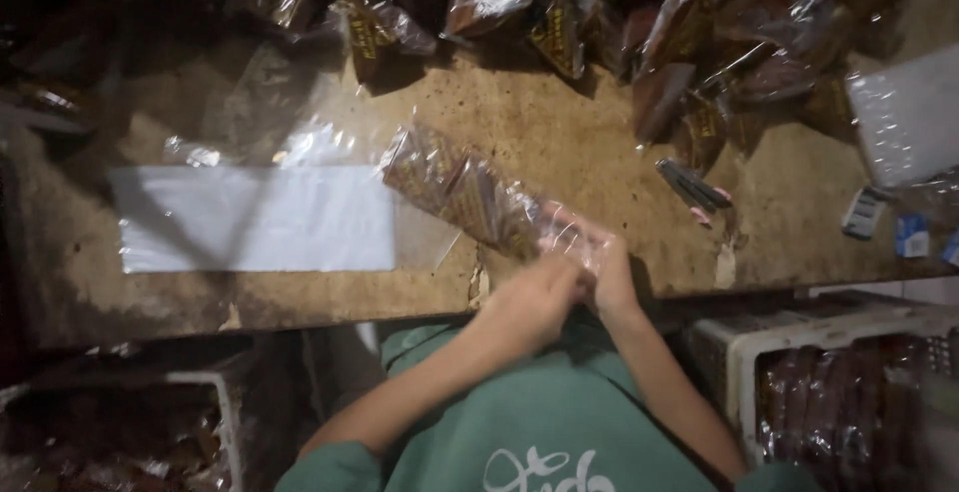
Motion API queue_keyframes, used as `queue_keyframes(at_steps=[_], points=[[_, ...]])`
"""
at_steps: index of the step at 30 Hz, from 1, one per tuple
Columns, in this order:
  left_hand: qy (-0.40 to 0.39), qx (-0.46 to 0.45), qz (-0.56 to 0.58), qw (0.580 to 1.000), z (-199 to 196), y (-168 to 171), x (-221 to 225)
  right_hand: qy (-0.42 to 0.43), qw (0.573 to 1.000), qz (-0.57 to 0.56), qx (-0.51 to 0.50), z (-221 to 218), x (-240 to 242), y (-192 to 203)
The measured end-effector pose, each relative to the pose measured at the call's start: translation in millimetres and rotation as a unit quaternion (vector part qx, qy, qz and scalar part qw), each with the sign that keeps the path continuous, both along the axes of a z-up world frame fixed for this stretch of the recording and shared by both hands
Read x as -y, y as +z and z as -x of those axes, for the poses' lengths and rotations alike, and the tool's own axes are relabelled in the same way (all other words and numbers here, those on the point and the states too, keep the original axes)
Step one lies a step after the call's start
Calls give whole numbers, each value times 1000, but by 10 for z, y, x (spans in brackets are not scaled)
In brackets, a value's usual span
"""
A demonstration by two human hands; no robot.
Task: The person is packaging small triangular food items into plastic bags and stapling them shut.
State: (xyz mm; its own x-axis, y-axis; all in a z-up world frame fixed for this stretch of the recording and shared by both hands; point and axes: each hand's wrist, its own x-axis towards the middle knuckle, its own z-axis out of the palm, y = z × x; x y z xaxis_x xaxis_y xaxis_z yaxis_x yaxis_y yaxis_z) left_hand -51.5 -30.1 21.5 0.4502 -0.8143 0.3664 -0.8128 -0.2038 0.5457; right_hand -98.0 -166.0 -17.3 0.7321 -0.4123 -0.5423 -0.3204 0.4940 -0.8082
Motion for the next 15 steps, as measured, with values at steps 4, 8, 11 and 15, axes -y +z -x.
queue_keyframes(at_steps=[4,8,11,15], points=[[11,-3,-37,999,-70,-148,29,-41,991,124,-6,246,-83,-1],[-23,-13,3,1000,345,-485,157,-4,999,23,-30,473,-16,-112],[-23,-12,28,999,411,-231,266,49,993,104,-9,278,89,-8],[9,-28,35,999,-268,77,88,-3,996,88,1,232,39,-88]])
